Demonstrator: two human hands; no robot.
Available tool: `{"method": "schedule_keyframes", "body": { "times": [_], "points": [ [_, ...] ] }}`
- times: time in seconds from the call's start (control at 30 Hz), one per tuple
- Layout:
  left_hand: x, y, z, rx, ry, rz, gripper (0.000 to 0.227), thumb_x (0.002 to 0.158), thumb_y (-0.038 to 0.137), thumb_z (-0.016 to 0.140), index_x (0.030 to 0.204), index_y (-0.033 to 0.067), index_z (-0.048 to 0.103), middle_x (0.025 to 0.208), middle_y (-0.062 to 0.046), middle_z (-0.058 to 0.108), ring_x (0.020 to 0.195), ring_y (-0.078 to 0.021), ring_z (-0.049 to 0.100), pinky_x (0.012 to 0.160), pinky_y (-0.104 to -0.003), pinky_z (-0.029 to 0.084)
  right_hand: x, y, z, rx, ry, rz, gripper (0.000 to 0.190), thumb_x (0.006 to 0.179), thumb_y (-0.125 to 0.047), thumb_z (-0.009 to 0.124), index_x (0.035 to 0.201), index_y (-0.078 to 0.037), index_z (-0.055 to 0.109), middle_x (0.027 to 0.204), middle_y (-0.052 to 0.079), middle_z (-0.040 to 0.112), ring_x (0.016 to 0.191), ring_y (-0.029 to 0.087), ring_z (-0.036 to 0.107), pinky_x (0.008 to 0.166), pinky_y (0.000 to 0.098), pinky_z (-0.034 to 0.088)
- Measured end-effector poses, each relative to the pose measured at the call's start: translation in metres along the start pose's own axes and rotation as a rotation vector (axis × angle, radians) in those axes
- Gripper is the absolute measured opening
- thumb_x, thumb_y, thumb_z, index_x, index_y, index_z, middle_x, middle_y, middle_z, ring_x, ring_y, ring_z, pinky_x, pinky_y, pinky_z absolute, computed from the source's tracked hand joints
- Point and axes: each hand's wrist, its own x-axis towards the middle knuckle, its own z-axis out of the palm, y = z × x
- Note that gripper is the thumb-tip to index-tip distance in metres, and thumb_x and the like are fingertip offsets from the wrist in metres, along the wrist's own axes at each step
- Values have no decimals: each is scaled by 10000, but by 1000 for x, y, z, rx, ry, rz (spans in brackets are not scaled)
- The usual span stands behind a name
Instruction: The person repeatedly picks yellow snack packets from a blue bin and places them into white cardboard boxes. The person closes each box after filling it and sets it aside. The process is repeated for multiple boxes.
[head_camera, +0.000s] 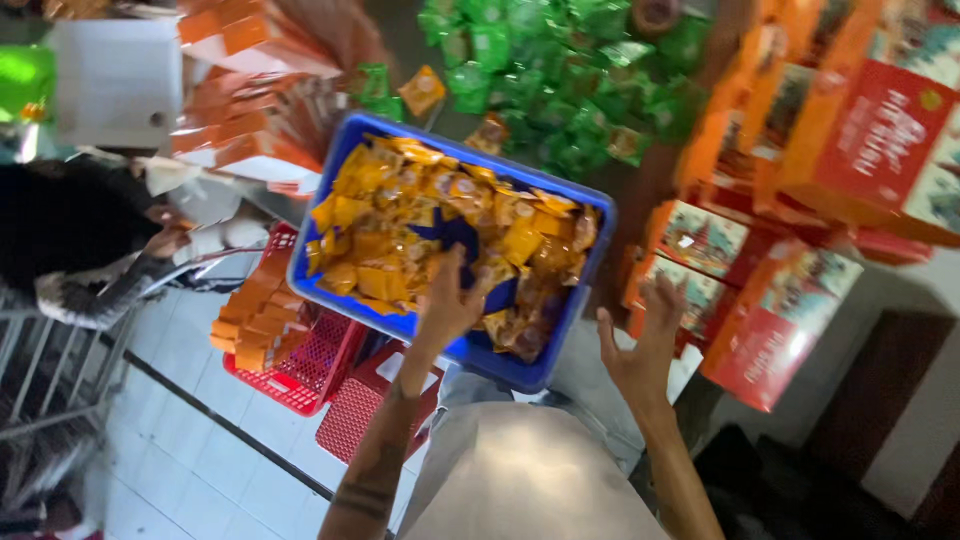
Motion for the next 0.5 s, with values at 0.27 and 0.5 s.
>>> {"method": "schedule_keyframes", "body": {
  "times": [0.27, 0.5],
  "points": [
    [151, -158, -154, -524, 978, -236, 742, 883, 426, 895, 1355, 39, 472, 1202, -228, 621, 1095, -395, 662, 839, -475, 605, -38, 26, 47, -73, -74, -58, 627, 835, -137, 866, 1395, 14, 627, 1299, 283, 583, 1231, 497, 594, 1062, 556, 480],
    [231, -233, -220, -1393, 679, -557, 757, 904, 394, 901, 1444, 34, 511, 1366, -253, 641, 1235, -492, 684, 942, -671, 575, -44, -65, 97, -13, -47, 292, 456, 974, -175, 818, 1360, 9, 658, 1304, 211, 592, 1112, 393, 681, 802, 403, 590]
  ]
}}
